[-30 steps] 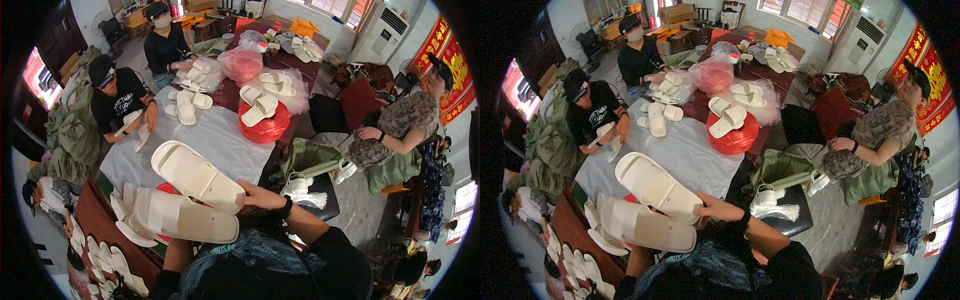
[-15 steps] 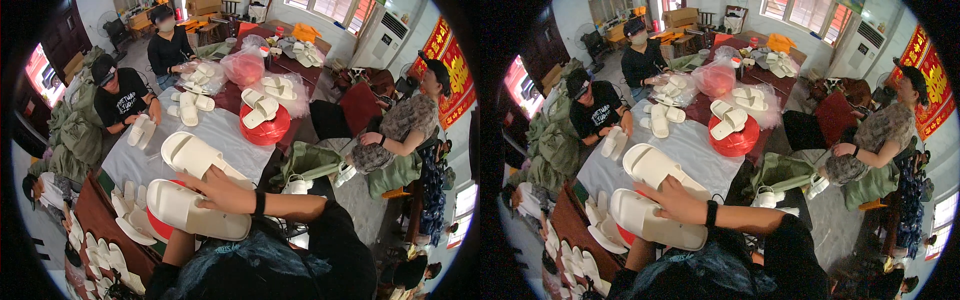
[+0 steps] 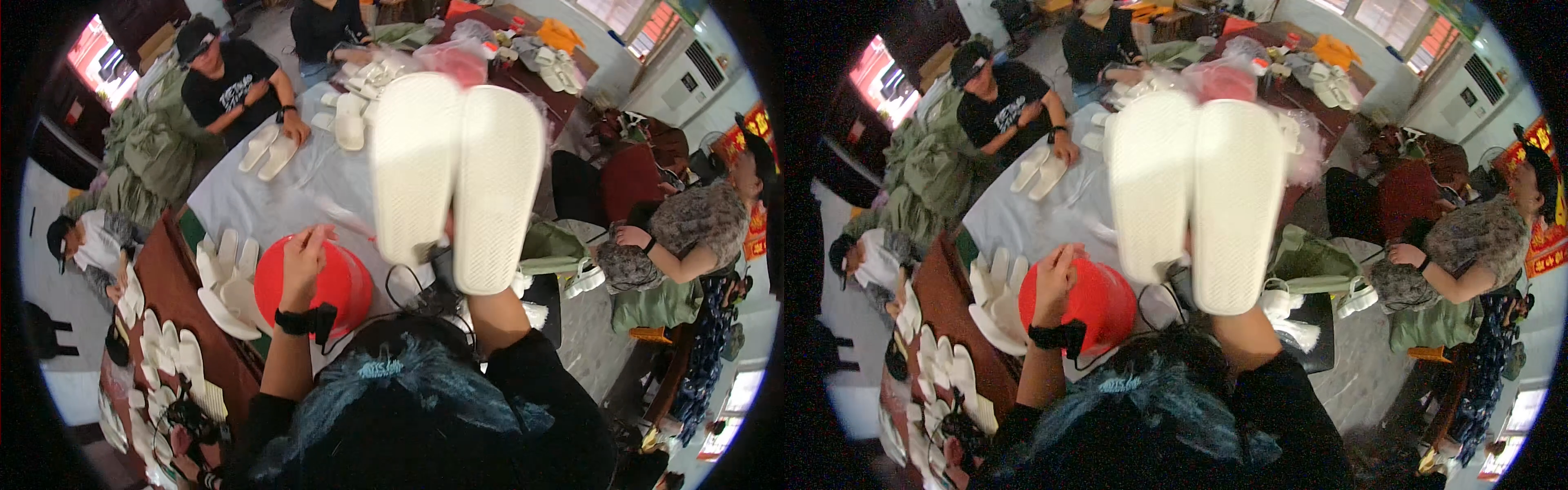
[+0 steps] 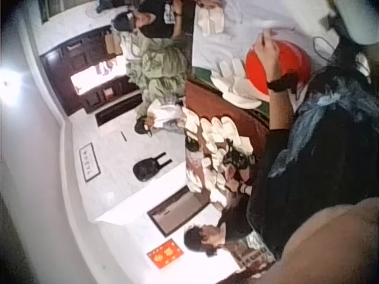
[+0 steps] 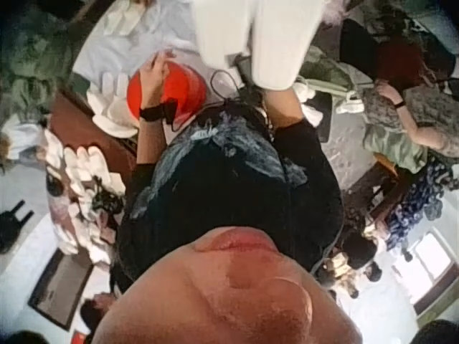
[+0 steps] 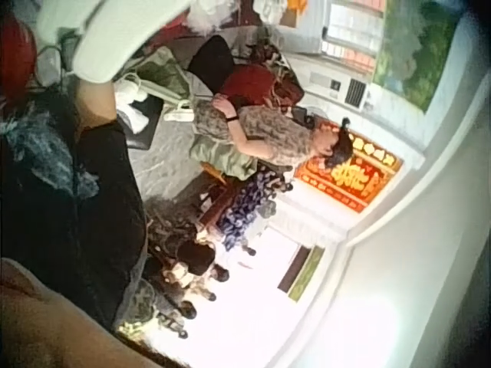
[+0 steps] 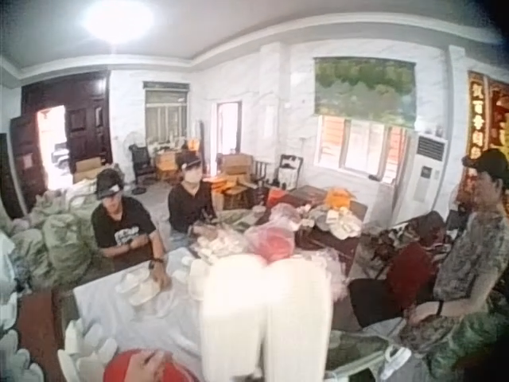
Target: Manually assembling and inspecting white foam sandals in a group workshop setting.
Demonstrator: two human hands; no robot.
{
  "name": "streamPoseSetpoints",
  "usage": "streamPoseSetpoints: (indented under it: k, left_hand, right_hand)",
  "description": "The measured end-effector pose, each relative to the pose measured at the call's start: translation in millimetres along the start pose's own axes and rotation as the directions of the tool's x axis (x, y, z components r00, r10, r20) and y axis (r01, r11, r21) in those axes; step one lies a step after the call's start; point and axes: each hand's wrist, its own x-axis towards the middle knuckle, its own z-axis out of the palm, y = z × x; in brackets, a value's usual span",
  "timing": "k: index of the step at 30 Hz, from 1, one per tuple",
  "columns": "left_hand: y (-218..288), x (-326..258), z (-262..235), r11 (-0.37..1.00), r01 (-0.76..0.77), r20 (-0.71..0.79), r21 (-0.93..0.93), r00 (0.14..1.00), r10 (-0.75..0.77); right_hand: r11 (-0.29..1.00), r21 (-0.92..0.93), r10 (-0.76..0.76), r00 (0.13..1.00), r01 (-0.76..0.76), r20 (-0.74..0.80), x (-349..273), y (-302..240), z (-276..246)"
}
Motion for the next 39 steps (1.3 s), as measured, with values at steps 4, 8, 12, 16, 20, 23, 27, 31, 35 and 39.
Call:
streamPoseSetpoints:
  k: [4, 8, 12, 16, 20, 23, 27, 31, 35, 39]
  left_hand:
    - [-37, -8, -42, 0.922, -0.073, -0.144, 0.381, 0.98, 0.137]
    - [-86, -18, -74, 0.789, -0.01, -0.197, 0.615, 0.966, 0.166]
    - [-101, -26, -67, 0.853, -0.099, -0.216, 0.512, 0.947, 0.239]
    - [-101, -29, -59, 0.836, -0.12, -0.257, 0.535, 0.92, 0.297]
    - [-104, -30, -64, 0.806, -0.111, -0.239, 0.582, 0.923, 0.3]
    - [-106, -31, -66, 0.795, -0.11, -0.244, 0.597, 0.918, 0.311]
    - [-111, -28, -70, 0.791, -0.128, -0.232, 0.599, 0.917, 0.324]
    - [-110, -27, -70, 0.779, -0.132, -0.221, 0.613, 0.918, 0.33]
    - [-104, -30, -64, 0.798, -0.118, -0.239, 0.591, 0.919, 0.314]
    - [-108, -32, -65, 0.788, -0.08, -0.248, 0.611, 0.925, 0.287]
  right_hand:
    - [0.993, 0.081, 0.08, 0.995, -0.084, 0.061, -18, -15, -3]
    - [0.973, 0.134, 0.176, 0.979, -0.188, 0.099, -23, -13, -7]
    - [0.944, 0.168, 0.264, 0.955, -0.284, 0.133, -30, -1, -9]
    - [0.911, 0.213, 0.323, 0.932, -0.353, 0.166, -31, 14, -9]
    - [0.872, 0.254, 0.38, 0.905, -0.419, 0.189, -28, 24, -9]
    - [0.838, 0.278, 0.425, 0.882, -0.469, 0.205, -22, 31, -6]
    - [0.788, 0.301, 0.49, 0.843, -0.538, 0.222, -21, 44, -7]
    - [0.727, 0.313, 0.565, 0.791, -0.612, 0.235, -22, 74, -14]
    - [0.66, 0.32, 0.638, 0.732, -0.68, 0.239, -35, 91, -29]
    - [0.596, 0.342, 0.687, 0.681, -0.727, 0.251, -41, 104, -36]
